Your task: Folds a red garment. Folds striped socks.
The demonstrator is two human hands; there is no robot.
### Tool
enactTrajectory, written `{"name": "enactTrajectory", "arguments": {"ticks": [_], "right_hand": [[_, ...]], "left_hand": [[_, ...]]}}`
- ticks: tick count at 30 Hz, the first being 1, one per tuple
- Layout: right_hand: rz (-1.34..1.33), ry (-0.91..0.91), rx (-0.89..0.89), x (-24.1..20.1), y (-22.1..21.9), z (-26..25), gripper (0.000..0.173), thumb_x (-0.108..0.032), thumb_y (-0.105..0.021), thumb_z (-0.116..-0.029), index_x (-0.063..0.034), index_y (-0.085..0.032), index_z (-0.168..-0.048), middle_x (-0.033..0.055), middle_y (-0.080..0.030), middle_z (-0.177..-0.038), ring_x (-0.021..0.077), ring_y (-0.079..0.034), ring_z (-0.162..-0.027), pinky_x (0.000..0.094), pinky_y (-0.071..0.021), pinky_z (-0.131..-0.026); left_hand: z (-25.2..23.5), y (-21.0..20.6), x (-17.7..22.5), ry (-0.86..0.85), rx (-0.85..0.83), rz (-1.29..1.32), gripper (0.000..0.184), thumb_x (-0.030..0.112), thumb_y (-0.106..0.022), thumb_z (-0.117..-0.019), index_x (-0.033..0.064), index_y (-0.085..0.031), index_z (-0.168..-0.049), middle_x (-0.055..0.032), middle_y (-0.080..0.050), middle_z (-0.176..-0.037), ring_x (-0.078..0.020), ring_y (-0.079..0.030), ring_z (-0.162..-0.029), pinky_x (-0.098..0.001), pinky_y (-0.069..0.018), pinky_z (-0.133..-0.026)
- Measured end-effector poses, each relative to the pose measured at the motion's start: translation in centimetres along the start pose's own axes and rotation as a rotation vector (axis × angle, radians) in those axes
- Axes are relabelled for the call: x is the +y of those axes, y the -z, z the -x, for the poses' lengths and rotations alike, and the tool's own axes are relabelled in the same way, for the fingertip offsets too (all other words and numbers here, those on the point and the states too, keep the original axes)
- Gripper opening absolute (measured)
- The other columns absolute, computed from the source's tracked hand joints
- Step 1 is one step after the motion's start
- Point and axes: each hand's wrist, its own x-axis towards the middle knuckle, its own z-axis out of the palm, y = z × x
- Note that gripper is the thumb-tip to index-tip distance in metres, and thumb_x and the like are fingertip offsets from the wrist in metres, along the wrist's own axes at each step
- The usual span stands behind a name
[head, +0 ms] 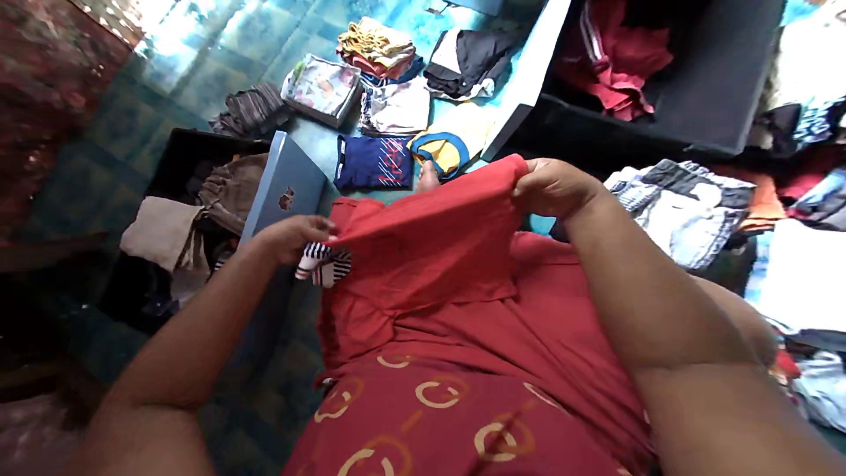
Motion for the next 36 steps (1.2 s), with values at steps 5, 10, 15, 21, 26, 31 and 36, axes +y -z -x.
{"name": "enactTrajectory", "arguments": {"ticks": [5,10,15,21,26,31,36], "right_hand": [[0.043,0.032,-0.107,-0.9,-0.6,0.6,0.025,-0.001,-0.055,-0.0759,-0.0178,-0.069,-0.088,-0.0064,-0.073,-0.08,0.0034,-0.068,-0.07,0.0261,-0.0598,-0.065],[0.065,0.008,-0.035,-2.7,-1.7,0.3,0.022,0.004,-0.049,-0.0883,-0.0087,-0.065,-0.096,-0.0022,-0.072,-0.083,0.0059,-0.068,-0.073,0.0265,-0.0598,-0.069],[0.25,0.156,0.21,-8.9,-3.6,0.4,0.023,0.0,-0.055,-0.0928,-0.009,-0.067,-0.11,-0.0031,-0.072,-0.092,0.005,-0.066,-0.076,0.0252,-0.0582,-0.069],[0.394,0.247,0.323,-14.4,-6.2,0.8,0.014,-0.004,-0.057,-0.0991,-0.0169,-0.063,-0.102,-0.0107,-0.062,-0.076,-0.0032,-0.048,-0.053,0.0128,-0.0427,-0.048],[0.249,0.112,0.238,-8.9,-6.7,3.1,0.021,0.002,-0.051,-0.0916,-0.0119,-0.061,-0.104,-0.0023,-0.072,-0.093,0.0109,-0.072,-0.083,0.0324,-0.0634,-0.079],[0.399,-0.396,0.066,3.6,-5.6,4.7,0.01,-0.005,-0.058,-0.1024,0.0015,-0.061,-0.109,0.0069,-0.065,-0.091,0.0117,-0.064,-0.079,0.0318,-0.0572,-0.075],[0.415,-0.45,0.038,3.9,-5.8,3.6,0.004,-0.003,-0.058,-0.1014,-0.001,-0.058,-0.104,0.0042,-0.064,-0.089,0.0078,-0.064,-0.076,0.027,-0.0571,-0.073]], "left_hand": [[2.6,-1.3,-1.2,0.121,-0.125,-0.144,0.016,-0.001,-0.059,-0.0895,-0.0005,-0.064,-0.105,-0.0067,-0.07,-0.085,-0.013,-0.068,-0.071,-0.0301,-0.0595,-0.067],[5.3,0.4,1.8,0.143,0.072,-0.246,0.008,-0.002,-0.06,-0.0925,0.0029,-0.066,-0.092,-0.0014,-0.063,-0.07,-0.0053,-0.055,-0.055,-0.0196,-0.0473,-0.053],[9.7,3.7,7.4,-0.206,0.392,-0.065,0.017,0.008,-0.048,-0.1045,0.0144,-0.062,-0.098,0.0076,-0.06,-0.063,0.0024,-0.051,-0.047,-0.0137,-0.0438,-0.042],[13.9,2.8,11.3,-0.6,0.709,-0.185,0.01,0.018,-0.055,-0.1061,0.0207,-0.048,-0.114,0.0082,-0.073,-0.09,-0.0097,-0.072,-0.064,-0.0287,-0.0625,-0.051],[15.2,-0.6,6.1,-0.652,0.706,-0.252,0.02,0.009,-0.065,-0.0968,0.0186,-0.055,-0.112,0.012,-0.071,-0.09,-0.0044,-0.071,-0.067,-0.0263,-0.0633,-0.055],[11.3,-5.8,-4.9,0.054,0.543,0.121,0.015,0.0,-0.062,-0.0984,-0.0032,-0.062,-0.113,-0.0102,-0.07,-0.092,-0.0163,-0.071,-0.073,-0.0327,-0.0618,-0.069],[9.7,-5.7,-7.6,0.124,0.609,0.336,0.007,0.005,-0.058,-0.1017,0.0025,-0.062,-0.107,-0.0019,-0.068,-0.076,-0.0054,-0.063,-0.056,-0.0188,-0.0533,-0.052]]}}
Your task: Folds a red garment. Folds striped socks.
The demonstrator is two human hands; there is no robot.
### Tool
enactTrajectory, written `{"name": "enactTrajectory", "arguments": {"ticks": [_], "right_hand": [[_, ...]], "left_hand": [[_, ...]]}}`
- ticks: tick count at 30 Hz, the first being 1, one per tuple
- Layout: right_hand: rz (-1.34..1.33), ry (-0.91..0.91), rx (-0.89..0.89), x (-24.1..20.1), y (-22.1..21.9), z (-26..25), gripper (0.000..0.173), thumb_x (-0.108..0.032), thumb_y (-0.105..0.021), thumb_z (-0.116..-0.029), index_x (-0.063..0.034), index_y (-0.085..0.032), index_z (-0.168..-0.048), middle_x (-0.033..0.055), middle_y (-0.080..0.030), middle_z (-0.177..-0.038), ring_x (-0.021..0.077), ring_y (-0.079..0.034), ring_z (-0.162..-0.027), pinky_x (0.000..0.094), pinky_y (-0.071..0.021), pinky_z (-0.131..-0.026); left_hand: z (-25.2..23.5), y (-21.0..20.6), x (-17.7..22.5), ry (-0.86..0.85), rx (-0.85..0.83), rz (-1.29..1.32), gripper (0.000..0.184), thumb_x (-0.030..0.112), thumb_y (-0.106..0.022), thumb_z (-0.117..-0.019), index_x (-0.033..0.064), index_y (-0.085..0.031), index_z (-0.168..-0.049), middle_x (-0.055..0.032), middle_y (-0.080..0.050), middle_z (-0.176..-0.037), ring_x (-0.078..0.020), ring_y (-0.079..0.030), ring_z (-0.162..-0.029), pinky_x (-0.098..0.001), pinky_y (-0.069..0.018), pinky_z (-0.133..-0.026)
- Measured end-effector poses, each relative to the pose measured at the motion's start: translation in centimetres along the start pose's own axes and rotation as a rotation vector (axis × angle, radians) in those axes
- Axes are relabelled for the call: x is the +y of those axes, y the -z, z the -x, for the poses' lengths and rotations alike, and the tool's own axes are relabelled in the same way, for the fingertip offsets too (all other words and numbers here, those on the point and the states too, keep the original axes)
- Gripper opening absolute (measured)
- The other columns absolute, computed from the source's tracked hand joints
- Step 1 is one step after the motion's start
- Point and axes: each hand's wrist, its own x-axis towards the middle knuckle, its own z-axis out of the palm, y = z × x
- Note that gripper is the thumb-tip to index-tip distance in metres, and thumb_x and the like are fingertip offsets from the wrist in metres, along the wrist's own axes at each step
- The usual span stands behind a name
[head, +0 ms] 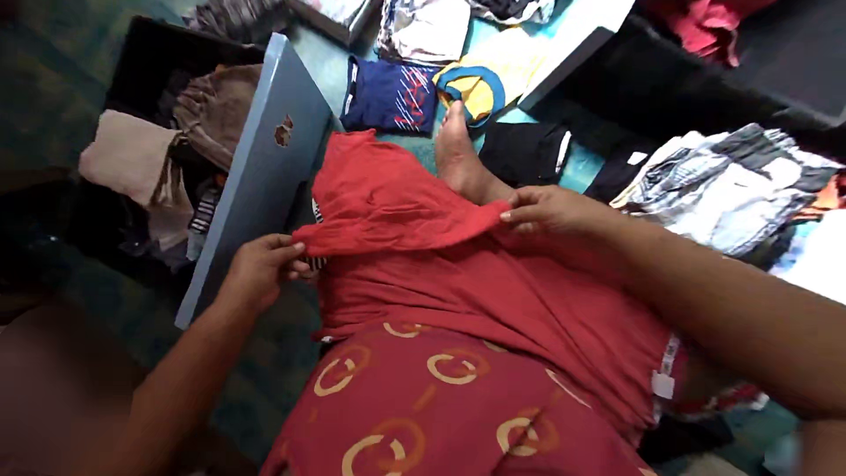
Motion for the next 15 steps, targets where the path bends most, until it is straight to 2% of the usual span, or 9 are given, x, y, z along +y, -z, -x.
{"name": "enactTrajectory", "arguments": {"ticks": [2,4,6,7,9,11,13,15], "right_hand": [[-0.083,0.036,0.076,-1.4,0.2,0.3,0.008,0.001,-0.058,-0.1,0.0006,-0.056,-0.108,0.0058,-0.063,-0.09,0.0102,-0.066,-0.078,0.0294,-0.0596,-0.076],[-0.119,0.141,0.174,-2.4,0.3,0.9,0.022,0.005,-0.059,-0.0966,-0.002,-0.052,-0.116,0.002,-0.062,-0.086,0.0078,-0.066,-0.073,0.0278,-0.06,-0.073],[-0.061,0.209,0.257,-3.0,0.3,1.9,0.041,0.003,-0.062,-0.0936,-0.003,-0.046,-0.131,0.0032,-0.064,-0.089,0.0078,-0.067,-0.072,0.028,-0.0608,-0.071],[0.013,0.21,0.283,-2.9,0.2,2.4,0.046,0.002,-0.064,-0.0924,-0.0025,-0.044,-0.134,0.0055,-0.066,-0.088,0.01,-0.068,-0.071,0.0307,-0.0617,-0.071],[0.189,0.161,0.268,-1.6,-0.2,2.6,0.045,0.001,-0.067,-0.0922,0.0014,-0.047,-0.133,0.0131,-0.066,-0.085,0.021,-0.068,-0.071,0.0432,-0.0608,-0.072],[0.322,0.069,0.202,0.4,-0.9,1.9,0.042,-0.004,-0.07,-0.0935,0.0021,-0.052,-0.131,0.018,-0.067,-0.084,0.0305,-0.067,-0.072,0.0536,-0.0576,-0.072],[0.384,-0.014,0.141,1.5,-1.5,1.0,0.037,-0.005,-0.07,-0.0955,0.0013,-0.055,-0.128,0.0167,-0.066,-0.083,0.0308,-0.067,-0.072,0.0541,-0.0579,-0.072],[0.43,-0.057,0.087,1.7,-1.7,0.3,0.036,-0.006,-0.07,-0.096,0.0012,-0.055,-0.128,0.0168,-0.066,-0.086,0.031,-0.067,-0.075,0.0543,-0.058,-0.074]], "left_hand": [[0.4,0.5,1.2,-0.157,-0.006,0.051,0.006,0.004,-0.057,-0.1022,0.0043,-0.063,-0.103,-0.0007,-0.071,-0.076,-0.0074,-0.067,-0.06,-0.0228,-0.0587,-0.057],[0.8,1.2,2.4,-0.397,-0.022,0.019,0.008,0.004,-0.058,-0.1009,0.0065,-0.066,-0.101,0.0001,-0.074,-0.081,-0.0107,-0.072,-0.066,-0.0286,-0.0635,-0.062],[1.5,1.7,3.2,-0.547,0.019,-0.096,0.007,0.006,-0.061,-0.099,0.0083,-0.067,-0.103,0.0031,-0.074,-0.084,-0.0088,-0.072,-0.066,-0.0279,-0.0635,-0.061],[1.8,1.7,3.3,-0.558,0.048,-0.164,0.007,0.007,-0.064,-0.0981,0.0077,-0.067,-0.104,0.0041,-0.073,-0.083,-0.0067,-0.07,-0.064,-0.0259,-0.0623,-0.059],[2.0,0.8,2.6,-0.438,0.065,-0.317,0.011,0.007,-0.065,-0.0982,0.0029,-0.066,-0.108,-0.0003,-0.07,-0.082,-0.0066,-0.065,-0.06,-0.0253,-0.0591,-0.056],[0.8,-0.2,0.6,-0.223,0.009,-0.396,0.017,0.008,-0.063,-0.1008,-0.0021,-0.065,-0.115,-0.0106,-0.07,-0.088,-0.0149,-0.067,-0.065,-0.0337,-0.0599,-0.062],[-1.0,-0.7,-1.4,-0.118,-0.036,-0.4,0.017,0.009,-0.063,-0.1012,-0.0014,-0.064,-0.115,-0.0114,-0.07,-0.09,-0.0155,-0.068,-0.066,-0.0338,-0.061,-0.064],[-1.8,-0.4,-1.9,-0.101,-0.066,-0.377,0.016,0.008,-0.064,-0.1001,-0.0001,-0.065,-0.114,-0.0096,-0.071,-0.089,-0.0139,-0.068,-0.065,-0.0308,-0.0598,-0.061]]}}
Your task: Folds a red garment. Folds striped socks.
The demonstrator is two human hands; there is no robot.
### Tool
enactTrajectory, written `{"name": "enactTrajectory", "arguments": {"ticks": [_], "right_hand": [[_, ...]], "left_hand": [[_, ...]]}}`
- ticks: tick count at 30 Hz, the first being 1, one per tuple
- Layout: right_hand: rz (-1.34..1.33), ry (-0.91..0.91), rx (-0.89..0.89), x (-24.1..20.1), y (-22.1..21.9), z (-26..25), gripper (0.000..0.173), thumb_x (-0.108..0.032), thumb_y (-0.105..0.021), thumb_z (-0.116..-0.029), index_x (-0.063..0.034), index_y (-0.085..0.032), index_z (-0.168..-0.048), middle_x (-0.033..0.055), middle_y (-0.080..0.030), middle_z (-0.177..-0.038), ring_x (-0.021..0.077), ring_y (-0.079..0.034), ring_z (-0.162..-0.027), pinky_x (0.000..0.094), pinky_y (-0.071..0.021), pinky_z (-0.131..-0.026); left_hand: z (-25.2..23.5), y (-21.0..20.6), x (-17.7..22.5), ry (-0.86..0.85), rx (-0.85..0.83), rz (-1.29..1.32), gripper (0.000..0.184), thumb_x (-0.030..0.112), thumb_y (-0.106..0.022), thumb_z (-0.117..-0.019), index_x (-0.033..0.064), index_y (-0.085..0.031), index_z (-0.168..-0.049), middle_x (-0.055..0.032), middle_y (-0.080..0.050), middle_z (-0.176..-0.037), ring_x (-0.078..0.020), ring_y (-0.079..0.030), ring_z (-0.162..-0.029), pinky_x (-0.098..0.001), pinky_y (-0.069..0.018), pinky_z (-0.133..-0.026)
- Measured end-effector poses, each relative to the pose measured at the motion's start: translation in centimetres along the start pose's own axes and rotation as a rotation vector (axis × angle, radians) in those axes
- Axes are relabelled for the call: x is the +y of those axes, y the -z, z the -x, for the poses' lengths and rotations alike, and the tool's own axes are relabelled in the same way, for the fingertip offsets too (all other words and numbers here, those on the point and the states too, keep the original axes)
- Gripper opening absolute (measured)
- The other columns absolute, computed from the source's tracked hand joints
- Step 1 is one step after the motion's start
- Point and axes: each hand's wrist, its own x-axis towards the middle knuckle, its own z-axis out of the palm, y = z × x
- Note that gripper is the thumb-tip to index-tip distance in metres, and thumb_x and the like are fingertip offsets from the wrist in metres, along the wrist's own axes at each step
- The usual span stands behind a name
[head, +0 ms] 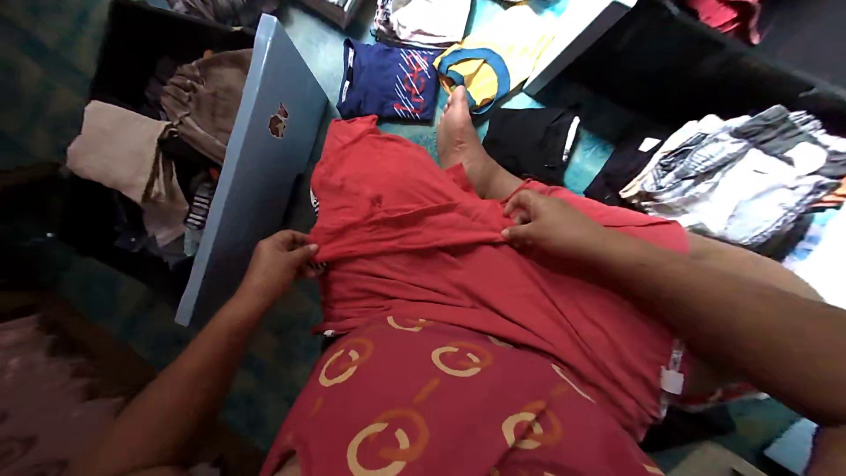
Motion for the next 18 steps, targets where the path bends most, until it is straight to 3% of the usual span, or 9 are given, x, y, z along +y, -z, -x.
{"name": "enactTrajectory", "arguments": {"ticks": [2,4,5,8,10,12,16,18], "right_hand": [[0.152,0.042,0.001,-0.5,0.3,-0.2,0.041,-0.008,-0.075,-0.0926,0.0015,-0.055,-0.128,0.02,-0.069,-0.098,0.0355,-0.07,-0.086,0.0585,-0.058,-0.079],[0.3,0.18,0.096,-2.5,0.8,0.0,0.047,-0.012,-0.08,-0.0878,0.0057,-0.058,-0.125,0.0289,-0.063,-0.116,0.0475,-0.065,-0.103,0.0693,-0.0515,-0.087],[0.334,0.272,0.131,-4.0,0.8,0.1,0.045,-0.014,-0.079,-0.0896,0.0064,-0.059,-0.124,0.03,-0.061,-0.119,0.0481,-0.064,-0.106,0.0687,-0.0513,-0.088],[0.275,0.633,0.185,-9.1,-1.4,-0.7,0.029,-0.018,-0.071,-0.0954,0.0044,-0.067,-0.113,0.0244,-0.068,-0.108,0.0396,-0.067,-0.099,0.0598,-0.0541,-0.088],[0.221,0.719,0.143,-12.2,-3.6,-1.8,0.033,-0.023,-0.068,-0.0984,0.0022,-0.067,-0.119,0.0208,-0.07,-0.109,0.0361,-0.068,-0.104,0.0559,-0.0525,-0.095],[0.148,0.7,0.143,-14.5,-5.9,-2.9,0.045,-0.025,-0.074,-0.0945,0.0012,-0.061,-0.129,0.0179,-0.071,-0.107,0.0343,-0.068,-0.101,0.0542,-0.0537,-0.093],[0.051,0.53,0.124,-17.0,-8.0,-3.9,0.057,-0.013,-0.08,-0.0875,-0.0039,-0.055,-0.138,0.0163,-0.07,-0.105,0.0336,-0.069,-0.095,0.0558,-0.0559,-0.087],[0.036,0.49,0.114,-17.4,-8.0,-4.0,0.057,-0.005,-0.078,-0.0856,-0.0051,-0.056,-0.138,0.0163,-0.07,-0.102,0.0333,-0.069,-0.092,0.0557,-0.0561,-0.085]], "left_hand": [[-0.2,0.7,0.3,-0.003,-0.058,0.029,0.02,0.006,-0.066,-0.0974,0.0003,-0.064,-0.117,-0.0078,-0.07,-0.09,-0.0107,-0.063,-0.063,-0.0274,-0.056,-0.058],[-0.7,1.3,1.2,-0.011,-0.123,0.061,0.027,0.007,-0.064,-0.0981,0.0015,-0.061,-0.124,-0.0061,-0.069,-0.091,-0.006,-0.055,-0.057,-0.0227,-0.0486,-0.052],[-1.2,1.5,1.6,-0.022,-0.14,0.068,0.029,0.009,-0.062,-0.0999,0.0024,-0.06,-0.128,-0.0057,-0.068,-0.093,-0.0046,-0.053,-0.055,-0.0212,-0.0469,-0.05],[-2.8,1.3,3.0,-0.08,-0.126,0.084,0.028,0.013,-0.061,-0.101,0.0034,-0.062,-0.127,-0.0048,-0.068,-0.092,-0.0042,-0.051,-0.056,-0.021,-0.0448,-0.05],[-3.8,0.9,4.3,-0.123,-0.133,0.075,0.025,0.011,-0.064,-0.0998,0.0028,-0.063,-0.123,-0.0032,-0.065,-0.088,-0.0031,-0.049,-0.054,-0.0194,-0.0427,-0.049],[-4.5,0.7,5.4,-0.136,-0.12,0.027,0.027,0.011,-0.068,-0.0968,0.0023,-0.063,-0.122,-0.0051,-0.066,-0.088,-0.0047,-0.049,-0.055,-0.0207,-0.0423,-0.049],[-5.3,1.1,6.2,-0.041,-0.092,-0.057,0.041,0.016,-0.071,-0.0954,0.0013,-0.06,-0.132,-0.0101,-0.066,-0.09,-0.0094,-0.05,-0.056,-0.0252,-0.0436,-0.05],[-5.5,1.3,6.1,-0.019,-0.126,-0.047,0.037,0.013,-0.073,-0.0934,-0.0002,-0.061,-0.125,-0.0091,-0.066,-0.084,-0.0081,-0.05,-0.053,-0.0228,-0.0422,-0.048]]}}
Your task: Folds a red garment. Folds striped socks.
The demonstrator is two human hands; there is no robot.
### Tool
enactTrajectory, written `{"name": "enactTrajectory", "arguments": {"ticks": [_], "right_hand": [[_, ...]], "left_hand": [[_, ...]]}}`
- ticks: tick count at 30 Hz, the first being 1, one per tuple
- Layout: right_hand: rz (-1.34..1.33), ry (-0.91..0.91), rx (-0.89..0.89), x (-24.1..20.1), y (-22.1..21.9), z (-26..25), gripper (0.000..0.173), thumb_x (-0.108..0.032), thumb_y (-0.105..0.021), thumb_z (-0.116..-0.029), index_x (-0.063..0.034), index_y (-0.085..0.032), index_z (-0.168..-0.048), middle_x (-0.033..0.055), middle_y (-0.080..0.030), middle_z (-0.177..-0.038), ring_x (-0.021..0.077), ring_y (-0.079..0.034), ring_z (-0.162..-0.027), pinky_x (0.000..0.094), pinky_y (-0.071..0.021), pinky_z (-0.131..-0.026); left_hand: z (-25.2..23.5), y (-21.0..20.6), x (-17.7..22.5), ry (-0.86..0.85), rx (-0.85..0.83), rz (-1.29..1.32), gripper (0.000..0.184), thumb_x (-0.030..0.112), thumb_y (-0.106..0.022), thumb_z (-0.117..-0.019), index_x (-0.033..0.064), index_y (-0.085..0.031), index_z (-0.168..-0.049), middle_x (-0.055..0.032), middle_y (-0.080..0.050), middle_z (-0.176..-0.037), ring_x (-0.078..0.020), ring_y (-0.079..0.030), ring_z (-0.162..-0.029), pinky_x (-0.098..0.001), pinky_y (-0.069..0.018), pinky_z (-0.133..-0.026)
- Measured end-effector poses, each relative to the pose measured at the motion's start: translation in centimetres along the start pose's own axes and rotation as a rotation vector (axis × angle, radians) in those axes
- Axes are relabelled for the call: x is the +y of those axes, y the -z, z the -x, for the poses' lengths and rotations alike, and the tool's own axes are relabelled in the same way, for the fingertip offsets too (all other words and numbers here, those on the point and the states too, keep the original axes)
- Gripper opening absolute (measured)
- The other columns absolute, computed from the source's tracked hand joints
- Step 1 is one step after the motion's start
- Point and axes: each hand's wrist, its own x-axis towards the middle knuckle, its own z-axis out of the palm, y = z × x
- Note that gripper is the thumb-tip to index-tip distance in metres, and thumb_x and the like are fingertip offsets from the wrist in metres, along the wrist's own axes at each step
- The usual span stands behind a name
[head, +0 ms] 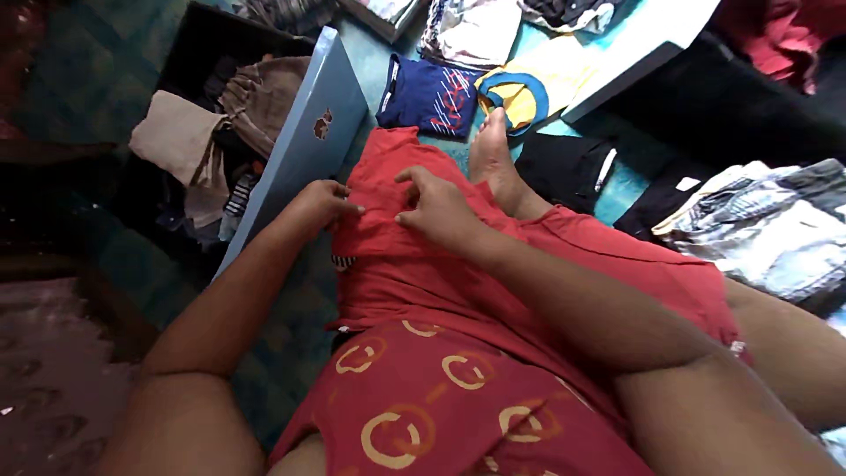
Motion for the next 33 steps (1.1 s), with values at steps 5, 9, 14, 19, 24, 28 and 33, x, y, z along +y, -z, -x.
{"name": "enactTrajectory", "arguments": {"ticks": [5,9,14,19,24,28,33], "right_hand": [[-0.028,0.132,0.045,0.8,0.1,0.1,0.039,-0.001,-0.072,-0.0881,-0.002,-0.065,-0.127,0.0157,-0.071,-0.105,0.0281,-0.069,-0.093,0.0482,-0.0565,-0.087],[0.246,0.661,0.293,3.2,-1.6,0.7,0.029,0.002,-0.063,-0.0923,-0.0003,-0.071,-0.121,0.0182,-0.073,-0.099,0.0351,-0.07,-0.094,0.0484,-0.0583,-0.084],[0.481,0.825,0.267,4.3,-1.7,2.1,0.031,0.0,-0.054,-0.1004,-0.0047,-0.07,-0.126,0.0118,-0.075,-0.096,0.0325,-0.067,-0.087,0.0457,-0.0503,-0.072],[0.408,0.843,0.189,5.4,-0.4,3.6,0.023,-0.004,-0.058,-0.0952,-0.0059,-0.076,-0.11,0.0132,-0.073,-0.118,0.0339,-0.067,-0.102,0.0489,-0.0525,-0.084],[0.223,0.373,-0.011,8.5,6.5,3.3,0.022,0.0,-0.059,-0.0934,0.0049,-0.069,-0.112,0.0237,-0.069,-0.115,0.0394,-0.067,-0.11,0.0583,-0.0541,-0.095],[-0.094,-0.091,-0.351,12.1,10.2,2.9,0.038,0.009,-0.065,-0.0884,0.0026,-0.058,-0.125,0.0199,-0.066,-0.119,0.0294,-0.067,-0.104,0.0489,-0.055,-0.091],[-0.076,-0.067,-0.441,14.6,9.1,2.5,0.025,-0.002,-0.079,-0.0853,0.001,-0.068,-0.107,0.015,-0.067,-0.091,0.0254,-0.065,-0.084,0.0495,-0.0543,-0.081]], "left_hand": [[0.1,0.5,-0.2,-0.111,0.017,0.058,0.007,0.006,-0.069,-0.0944,0.0037,-0.067,-0.101,-0.0039,-0.064,-0.081,-0.0051,-0.048,-0.05,-0.0194,-0.0395,-0.044],[-0.1,0.6,-1.8,-0.329,-0.058,0.298,0.01,-0.005,-0.062,-0.0912,0.005,-0.063,-0.091,-0.001,-0.071,-0.081,-0.0067,-0.067,-0.066,-0.0235,-0.0584,-0.063],[-0.8,0.4,-4.2,-0.642,0.002,-0.139,0.014,-0.006,-0.061,-0.0887,0.0001,-0.072,-0.084,-0.0084,-0.072,-0.109,-0.0132,-0.066,-0.109,-0.0336,-0.0531,-0.098],[-0.1,0.0,-4.4,-0.459,0.193,-0.146,0.015,0.001,-0.058,-0.0947,-0.0009,-0.069,-0.104,-0.0118,-0.066,-0.111,-0.0155,-0.064,-0.098,-0.0355,-0.0544,-0.088],[2.9,0.2,-5.1,-0.124,0.113,-0.035,0.021,0.022,-0.067,-0.0993,0.0036,-0.065,-0.11,-0.0036,-0.064,-0.086,-0.0059,-0.052,-0.061,-0.0252,-0.0463,-0.057],[4.3,-0.4,-6.0,0.006,-0.026,0.042,0.015,0.008,-0.07,-0.0951,0.0036,-0.067,-0.109,-0.0031,-0.067,-0.085,-0.0029,-0.046,-0.052,-0.0197,-0.0397,-0.047],[3.6,0.1,-7.5,-0.07,-0.112,0.453,0.015,-0.002,-0.054,-0.0951,0.0087,-0.065,-0.096,0.0041,-0.062,-0.067,0.0013,-0.048,-0.045,-0.014,-0.0421,-0.042]]}}
